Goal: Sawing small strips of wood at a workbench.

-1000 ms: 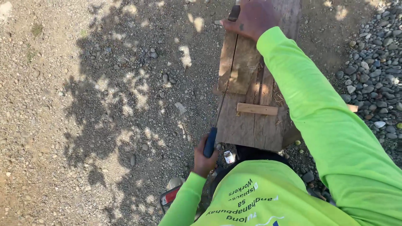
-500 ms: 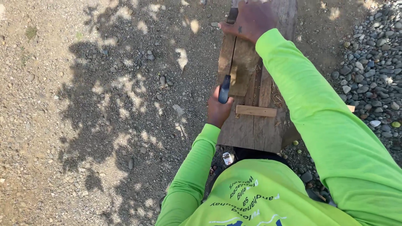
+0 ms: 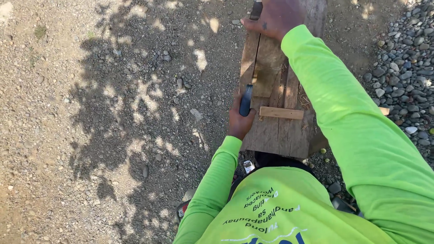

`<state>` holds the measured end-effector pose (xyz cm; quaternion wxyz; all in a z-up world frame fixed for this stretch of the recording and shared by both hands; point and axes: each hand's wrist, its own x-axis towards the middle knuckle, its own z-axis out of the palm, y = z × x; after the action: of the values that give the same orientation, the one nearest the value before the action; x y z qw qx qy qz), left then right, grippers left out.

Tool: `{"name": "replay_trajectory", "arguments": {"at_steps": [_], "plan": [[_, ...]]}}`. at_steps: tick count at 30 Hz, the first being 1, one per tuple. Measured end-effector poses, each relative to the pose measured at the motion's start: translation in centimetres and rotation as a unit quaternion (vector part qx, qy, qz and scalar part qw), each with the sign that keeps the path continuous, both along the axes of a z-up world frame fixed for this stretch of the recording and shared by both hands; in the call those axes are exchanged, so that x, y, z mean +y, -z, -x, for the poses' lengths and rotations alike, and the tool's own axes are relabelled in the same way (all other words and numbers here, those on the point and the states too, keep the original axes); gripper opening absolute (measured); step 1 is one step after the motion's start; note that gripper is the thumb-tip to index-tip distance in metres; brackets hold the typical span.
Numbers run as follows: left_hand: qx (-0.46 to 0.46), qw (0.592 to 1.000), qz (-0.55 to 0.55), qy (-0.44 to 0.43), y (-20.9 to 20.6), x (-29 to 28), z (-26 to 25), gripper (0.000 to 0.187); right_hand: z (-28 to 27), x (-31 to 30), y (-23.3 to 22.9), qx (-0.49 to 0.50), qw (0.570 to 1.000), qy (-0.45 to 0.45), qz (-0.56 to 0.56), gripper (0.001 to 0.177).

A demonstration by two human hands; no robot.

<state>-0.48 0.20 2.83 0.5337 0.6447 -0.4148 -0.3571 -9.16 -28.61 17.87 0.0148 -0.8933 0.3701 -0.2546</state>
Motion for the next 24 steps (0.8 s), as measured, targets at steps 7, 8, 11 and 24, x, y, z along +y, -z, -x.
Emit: {"name": "replay_trajectory", "arguments": {"at_steps": [7, 8, 11, 24], "plan": [[0.054, 0.985, -0.164, -0.027, -9.3, 14.3, -0.6, 0.068, -0.4, -1.5, 1.2, 0.116, 0.991, 0.063, 0.009, 0.087], [0.053, 0.984, -0.168, -0.026, -12.9, 15.2, -0.9, 0.068, -0.3, -1.4, 1.3, 0.115, 0.991, 0.063, 0.005, 0.087], [-0.067, 0.960, -0.270, 0.013, -21.6, 15.7, -2.1, 0.070, -0.2, -1.7, 1.6, 0.055, 0.996, 0.063, 0.032, 0.092], [-0.061, 0.998, -0.020, 0.012, -3.9, -8.8, -1.8, 0.026, -0.6, 0.1, -0.2, 0.131, 0.987, 0.079, -0.049, 0.096]]}}
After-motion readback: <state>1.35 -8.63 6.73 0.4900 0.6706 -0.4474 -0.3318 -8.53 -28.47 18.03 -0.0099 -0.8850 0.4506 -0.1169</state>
